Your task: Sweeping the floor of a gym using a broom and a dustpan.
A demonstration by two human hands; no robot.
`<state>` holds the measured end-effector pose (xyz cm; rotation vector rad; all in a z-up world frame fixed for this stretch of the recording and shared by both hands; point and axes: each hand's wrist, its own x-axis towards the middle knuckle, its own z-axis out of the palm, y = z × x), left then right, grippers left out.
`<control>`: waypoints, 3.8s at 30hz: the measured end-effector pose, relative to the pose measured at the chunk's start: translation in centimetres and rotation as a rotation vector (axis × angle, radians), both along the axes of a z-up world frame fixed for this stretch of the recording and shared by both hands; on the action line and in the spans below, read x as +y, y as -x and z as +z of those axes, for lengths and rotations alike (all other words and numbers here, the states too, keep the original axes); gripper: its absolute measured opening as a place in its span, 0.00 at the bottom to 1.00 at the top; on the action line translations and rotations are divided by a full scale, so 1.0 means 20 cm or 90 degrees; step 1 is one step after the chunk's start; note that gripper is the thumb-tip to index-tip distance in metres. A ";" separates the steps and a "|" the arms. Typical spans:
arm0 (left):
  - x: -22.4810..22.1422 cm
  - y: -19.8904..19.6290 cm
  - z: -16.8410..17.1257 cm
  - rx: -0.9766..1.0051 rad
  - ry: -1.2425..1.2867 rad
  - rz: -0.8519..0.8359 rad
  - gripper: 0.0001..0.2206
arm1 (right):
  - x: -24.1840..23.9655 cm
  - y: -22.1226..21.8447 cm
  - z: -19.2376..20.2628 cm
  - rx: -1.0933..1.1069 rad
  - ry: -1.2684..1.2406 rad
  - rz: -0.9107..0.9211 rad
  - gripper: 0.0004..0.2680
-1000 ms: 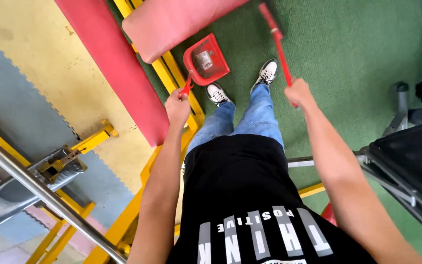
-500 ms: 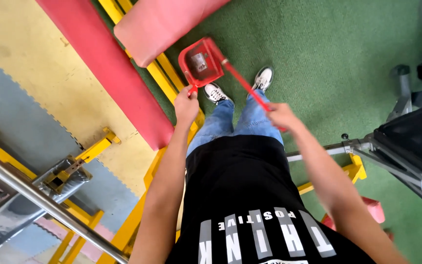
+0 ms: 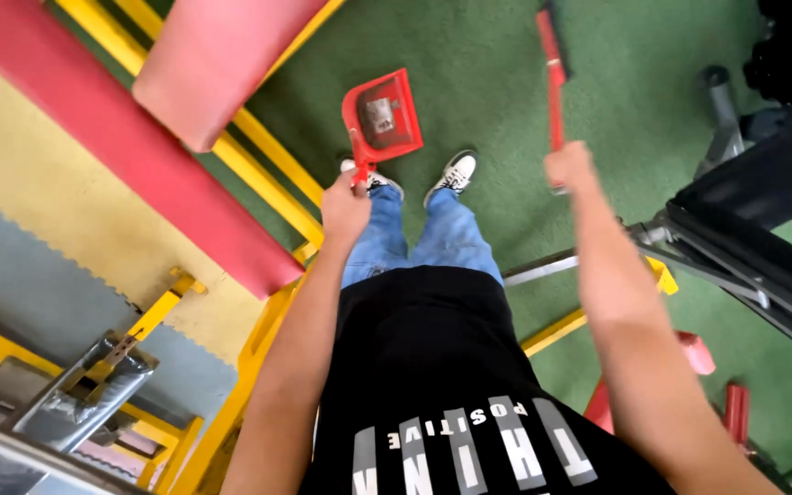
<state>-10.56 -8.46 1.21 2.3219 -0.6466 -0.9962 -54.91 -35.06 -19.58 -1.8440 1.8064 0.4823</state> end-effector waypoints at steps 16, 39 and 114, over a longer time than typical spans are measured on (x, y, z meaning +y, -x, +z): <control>-0.31 0.33 -0.02 0.003 0.003 0.020 0.12 | 0.43 -0.04 0.97 -0.277 -0.400 -0.265 0.19; -1.08 1.05 -0.05 -0.082 -0.053 -0.264 0.14 | 0.48 0.21 0.71 -0.234 -0.316 -0.345 0.10; -0.96 1.33 0.03 0.067 -0.106 -0.749 0.15 | 1.80 0.25 0.38 -0.178 -0.114 -0.969 0.09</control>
